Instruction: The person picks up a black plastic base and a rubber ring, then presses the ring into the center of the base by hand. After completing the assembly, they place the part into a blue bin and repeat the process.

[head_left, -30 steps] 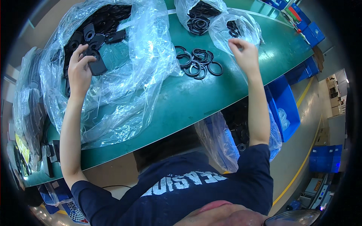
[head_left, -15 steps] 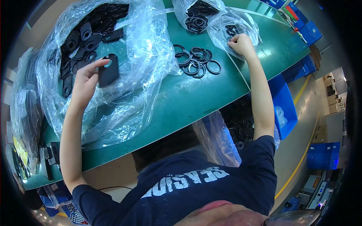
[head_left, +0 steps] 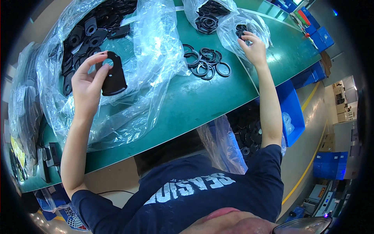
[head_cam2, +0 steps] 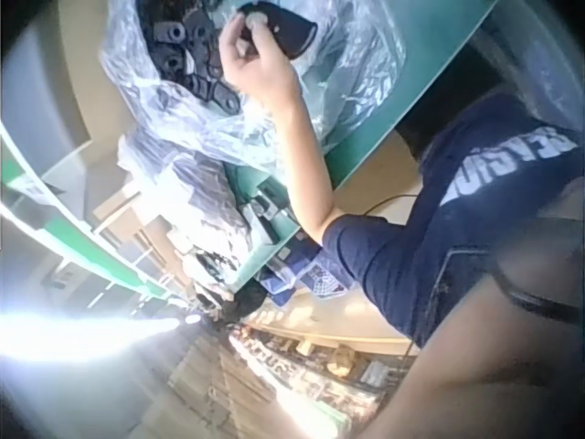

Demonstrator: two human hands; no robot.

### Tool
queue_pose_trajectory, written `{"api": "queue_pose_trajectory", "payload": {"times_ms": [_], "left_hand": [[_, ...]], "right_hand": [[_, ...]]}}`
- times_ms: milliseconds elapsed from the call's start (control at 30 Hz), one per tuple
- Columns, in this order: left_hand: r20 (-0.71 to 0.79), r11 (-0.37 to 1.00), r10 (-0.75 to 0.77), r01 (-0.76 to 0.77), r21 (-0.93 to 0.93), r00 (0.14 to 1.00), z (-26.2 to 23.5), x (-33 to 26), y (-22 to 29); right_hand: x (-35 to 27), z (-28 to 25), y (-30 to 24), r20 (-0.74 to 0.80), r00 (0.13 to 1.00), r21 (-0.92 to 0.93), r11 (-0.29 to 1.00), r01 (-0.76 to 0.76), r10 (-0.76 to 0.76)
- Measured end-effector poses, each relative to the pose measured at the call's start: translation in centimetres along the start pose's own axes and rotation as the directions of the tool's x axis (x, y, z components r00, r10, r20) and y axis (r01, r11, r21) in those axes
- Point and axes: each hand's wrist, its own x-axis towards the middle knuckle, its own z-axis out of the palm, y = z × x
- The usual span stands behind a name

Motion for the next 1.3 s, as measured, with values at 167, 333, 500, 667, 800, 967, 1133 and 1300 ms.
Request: {"api": "queue_pose_trajectory", "payload": {"times_ms": [167, 333, 500, 667, 800, 967, 1133, 1300], "left_hand": [[0.106, 0.946, -0.239, 0.256, -0.199, 0.965, 2.0, -1.9, 2.0], [0.246, 0.808, -0.412, 0.476, -0.347, 0.878, 3.9, -3.7, 2.9], [0.397, 0.597, -0.479, 0.622, -0.506, 0.783, 5.1, -5.6, 3.2], [0.493, 0.537, -0.440, 0.660, -0.526, 0.751, 4.9, -6.4, 3.4], [0.476, 0.582, -0.461, 0.660, -0.475, 0.749, 4.9, -6.5, 3.6], [0.462, 0.585, -0.448, 0.642, -0.495, 0.765, 5.0, -6.4, 3.6], [0.492, 0.647, -0.378, 0.604, -0.466, 0.785, 5.1, -6.9, 3.6], [0.610, 0.640, -0.408, 0.690, -0.338, 0.679, 4.9, -7.1, 4.0]], "right_hand": [[-0.6, -0.6, -4.4, 0.011, 0.998, 0.214, 0.975, -0.065, 0.064], [-2.2, -2.2, -11.4, 0.303, 0.935, 0.681, 0.645, -0.348, 0.184], [-5.2, -5.1, -21.4, 0.526, 0.850, 0.761, 0.462, -0.456, -0.028], [-5.8, -2.7, -24.0, 0.540, 0.833, 0.711, 0.595, -0.375, -0.120], [-6.4, -1.7, -24.4, 0.519, 0.851, 0.691, 0.628, -0.359, -0.085], [-6.8, -1.5, -24.5, 0.429, 0.901, 0.696, 0.658, -0.288, -0.059], [-7.9, -1.5, -24.0, 0.638, 0.767, 0.722, 0.399, -0.565, -0.068], [-9.1, -2.4, -22.8, 0.626, 0.773, 0.713, 0.480, -0.511, -0.106]]}}
